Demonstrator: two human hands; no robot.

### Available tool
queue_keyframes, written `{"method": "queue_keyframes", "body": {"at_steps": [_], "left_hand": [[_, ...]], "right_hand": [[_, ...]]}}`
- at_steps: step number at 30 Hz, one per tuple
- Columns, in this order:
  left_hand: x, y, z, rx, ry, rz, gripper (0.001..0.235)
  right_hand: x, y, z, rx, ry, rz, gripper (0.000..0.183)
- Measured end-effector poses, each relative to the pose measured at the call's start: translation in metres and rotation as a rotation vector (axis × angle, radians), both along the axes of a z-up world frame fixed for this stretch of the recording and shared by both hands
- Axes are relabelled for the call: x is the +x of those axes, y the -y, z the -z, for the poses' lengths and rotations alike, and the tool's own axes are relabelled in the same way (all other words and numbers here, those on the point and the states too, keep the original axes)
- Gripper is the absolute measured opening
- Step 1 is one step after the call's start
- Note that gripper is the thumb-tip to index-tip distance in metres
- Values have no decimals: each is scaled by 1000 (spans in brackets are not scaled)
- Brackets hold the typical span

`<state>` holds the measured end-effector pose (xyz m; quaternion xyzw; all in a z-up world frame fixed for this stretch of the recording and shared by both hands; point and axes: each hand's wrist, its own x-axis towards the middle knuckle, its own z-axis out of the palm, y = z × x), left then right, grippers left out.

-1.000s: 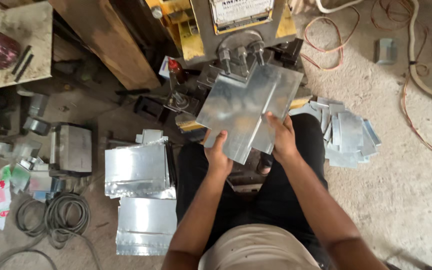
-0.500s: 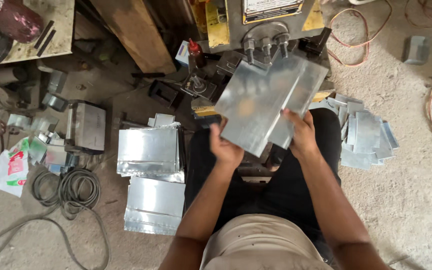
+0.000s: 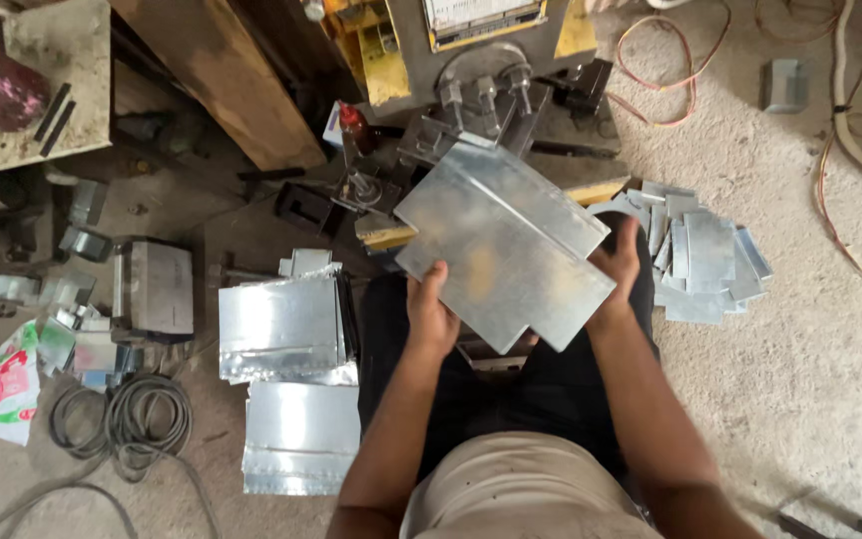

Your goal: The person picks up metal sheets from the floor, aligns them by hand, and places them into a bending machine to form edges.

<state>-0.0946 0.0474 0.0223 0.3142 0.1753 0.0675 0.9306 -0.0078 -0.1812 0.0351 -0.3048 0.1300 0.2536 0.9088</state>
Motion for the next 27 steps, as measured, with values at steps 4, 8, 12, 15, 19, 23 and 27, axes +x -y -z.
{"method": "queue_keyframes", "body": {"at_steps": [4, 8, 12, 15, 19, 23, 27], "left_hand": [[7, 25, 28, 101, -134, -39, 65], [33, 38, 34, 145, -129, -22, 64], [81, 47, 21, 100, -161, -30, 57], [90, 54, 23, -77, -290, -138, 57], [94, 57, 35, -1, -84, -144, 57], [96, 58, 28, -42, -37, -124, 60], [93, 51, 11, 92, -32, -38, 58]], "right_hand": [[-42, 3, -7, 292, 117, 79, 103], [-26, 6, -4, -249, 49, 140, 67], [14, 11, -15, -146, 43, 150, 57], [21, 13, -21, -122, 79, 133, 55], [22, 14, -18, -138, 171, 119, 53], [21, 16, -20, -124, 125, 114, 52], [18, 18, -17, -102, 244, 95, 53]]}}
